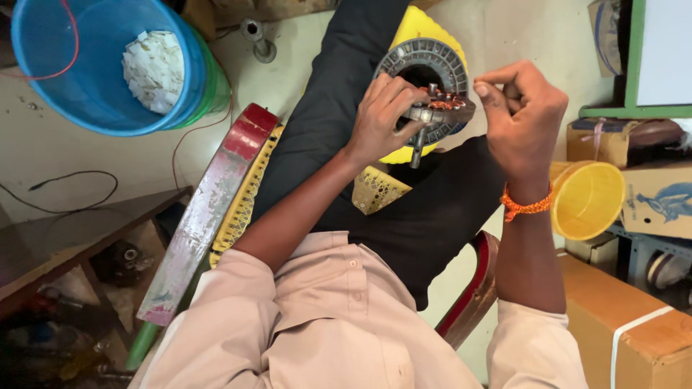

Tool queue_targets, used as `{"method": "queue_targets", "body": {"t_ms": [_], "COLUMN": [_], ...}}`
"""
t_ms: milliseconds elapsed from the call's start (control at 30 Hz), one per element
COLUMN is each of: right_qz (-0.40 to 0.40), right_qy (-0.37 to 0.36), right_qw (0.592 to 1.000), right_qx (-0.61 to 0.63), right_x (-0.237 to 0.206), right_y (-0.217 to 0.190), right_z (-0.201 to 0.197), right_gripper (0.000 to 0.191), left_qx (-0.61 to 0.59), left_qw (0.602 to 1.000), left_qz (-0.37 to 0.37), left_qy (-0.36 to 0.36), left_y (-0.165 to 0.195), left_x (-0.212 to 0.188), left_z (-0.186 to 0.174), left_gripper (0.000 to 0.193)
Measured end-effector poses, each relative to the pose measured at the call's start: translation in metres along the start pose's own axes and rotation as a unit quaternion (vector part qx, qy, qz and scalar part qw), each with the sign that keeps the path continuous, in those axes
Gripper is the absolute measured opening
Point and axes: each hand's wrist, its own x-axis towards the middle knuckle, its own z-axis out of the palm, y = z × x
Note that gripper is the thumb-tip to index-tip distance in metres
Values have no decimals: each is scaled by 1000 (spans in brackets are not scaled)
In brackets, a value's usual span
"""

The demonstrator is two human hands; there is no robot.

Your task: The person sits cross-legged and winds copper wire by hand into the slots of a motor stator resting on their lap. They repeatedly insert and tuck the wire into successive slots, rotating the stator as needed to continue the winding process.

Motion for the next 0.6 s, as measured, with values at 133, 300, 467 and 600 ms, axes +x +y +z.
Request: {"method": "queue_targets", "body": {"t_ms": [133,300,467,600], "right_qz": [-23,-60,-124,-58], "right_qy": [17,11,-36,-61], "right_qw": [1000,998,981,984], "right_qx": [-6,-20,-148,-156], "right_x": [11,33,50,57], "right_y": [7,34,68,82], "right_z": [0,15,35,44], "right_gripper": [9,6,6,13], "left_qx": [-3,-8,-12,-52], "left_qw": [1000,1000,998,911], "left_qz": [-6,-12,-54,-357], "left_qy": [2,-12,-32,-201], "left_y": [2,5,14,11], "left_x": [2,4,14,52], "left_z": [-1,-9,-12,-7], "left_gripper": [43,38,36,44]}}
